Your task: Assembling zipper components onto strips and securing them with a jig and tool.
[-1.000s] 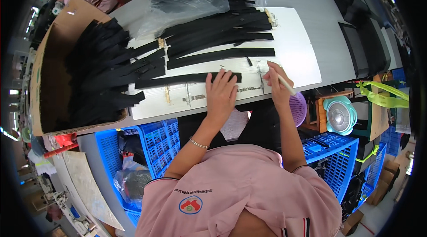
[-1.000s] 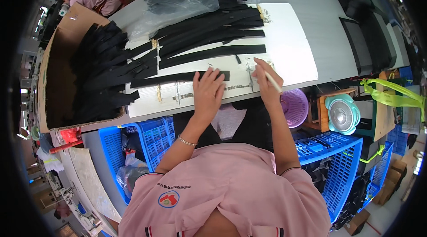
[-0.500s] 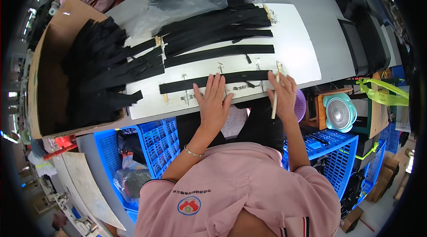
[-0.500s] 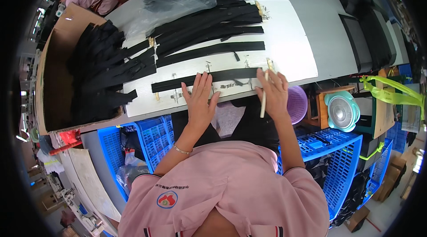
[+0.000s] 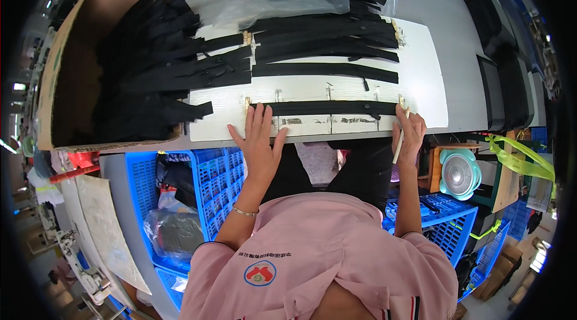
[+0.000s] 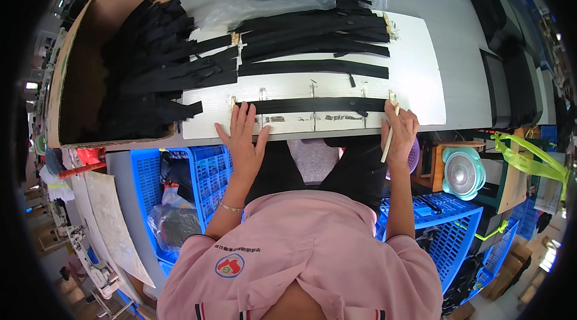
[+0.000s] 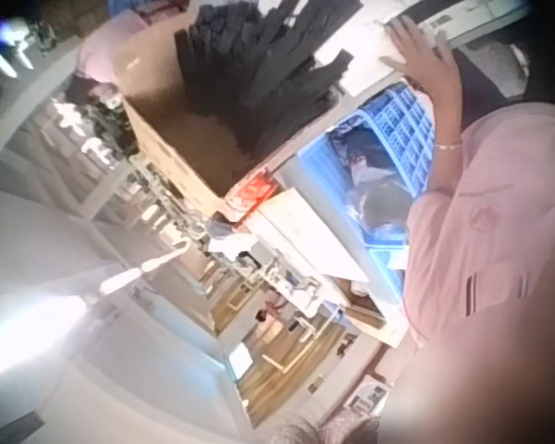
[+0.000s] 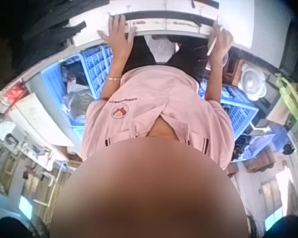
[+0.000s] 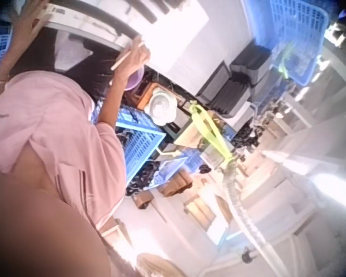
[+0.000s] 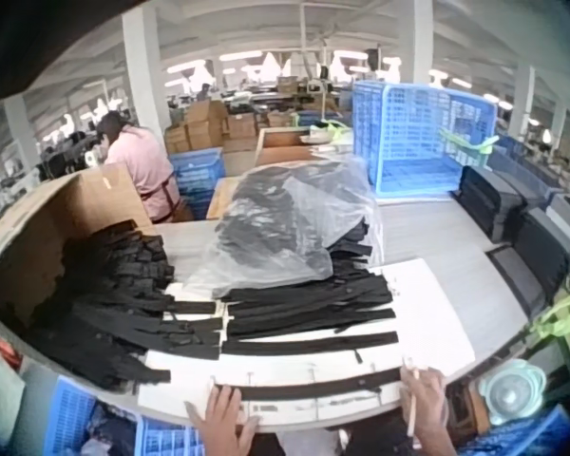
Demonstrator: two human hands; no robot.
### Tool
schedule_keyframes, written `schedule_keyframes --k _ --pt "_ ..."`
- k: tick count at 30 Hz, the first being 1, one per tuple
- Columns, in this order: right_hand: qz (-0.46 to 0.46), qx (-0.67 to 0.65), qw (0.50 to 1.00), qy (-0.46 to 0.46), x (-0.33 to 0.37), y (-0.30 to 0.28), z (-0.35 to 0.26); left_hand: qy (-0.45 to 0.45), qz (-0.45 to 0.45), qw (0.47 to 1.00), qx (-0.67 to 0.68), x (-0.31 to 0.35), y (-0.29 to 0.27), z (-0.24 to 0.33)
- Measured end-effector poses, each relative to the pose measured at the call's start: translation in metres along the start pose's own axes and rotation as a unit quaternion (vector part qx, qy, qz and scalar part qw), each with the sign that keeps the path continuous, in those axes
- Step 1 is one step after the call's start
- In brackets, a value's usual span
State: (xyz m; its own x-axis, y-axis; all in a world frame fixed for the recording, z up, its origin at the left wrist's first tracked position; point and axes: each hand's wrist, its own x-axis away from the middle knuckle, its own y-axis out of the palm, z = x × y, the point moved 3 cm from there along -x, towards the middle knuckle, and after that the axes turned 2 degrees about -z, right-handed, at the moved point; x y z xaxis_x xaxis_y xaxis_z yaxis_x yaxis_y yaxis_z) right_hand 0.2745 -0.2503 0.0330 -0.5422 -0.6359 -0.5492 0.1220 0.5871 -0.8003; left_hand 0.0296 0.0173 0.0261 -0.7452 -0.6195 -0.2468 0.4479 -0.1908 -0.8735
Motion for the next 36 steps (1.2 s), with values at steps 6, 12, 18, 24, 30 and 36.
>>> schedule_keyframes --k 6,12,18,24,30,36 --pt "-0.008 -0.008 0.996 0.093 -0.03 0.001 -0.053 -0.009 0.04 0.999 0.017 0.004 0.005 0.001" --pt "-0.113 -0.429 0.883 0.154 -0.077 0.046 -0.152 -0.012 0.047 0.999 0.02 0.006 0.007 -0.003" --pt "-0.183 -0.516 0.814 0.193 -0.087 0.107 -0.184 -0.018 0.051 0.998 0.04 0.005 0.009 -0.002" --pt "-0.205 -0.465 0.845 0.164 -0.085 0.115 -0.188 -0.019 0.056 0.997 0.044 0.005 0.006 -0.003" --pt "-0.195 -0.448 0.862 0.135 -0.083 0.117 -0.191 -0.015 0.061 0.997 0.045 0.006 0.007 -0.003" --pt "-0.186 -0.446 0.865 0.138 -0.082 0.113 -0.186 -0.015 0.059 0.997 0.04 0.005 0.006 -0.002"
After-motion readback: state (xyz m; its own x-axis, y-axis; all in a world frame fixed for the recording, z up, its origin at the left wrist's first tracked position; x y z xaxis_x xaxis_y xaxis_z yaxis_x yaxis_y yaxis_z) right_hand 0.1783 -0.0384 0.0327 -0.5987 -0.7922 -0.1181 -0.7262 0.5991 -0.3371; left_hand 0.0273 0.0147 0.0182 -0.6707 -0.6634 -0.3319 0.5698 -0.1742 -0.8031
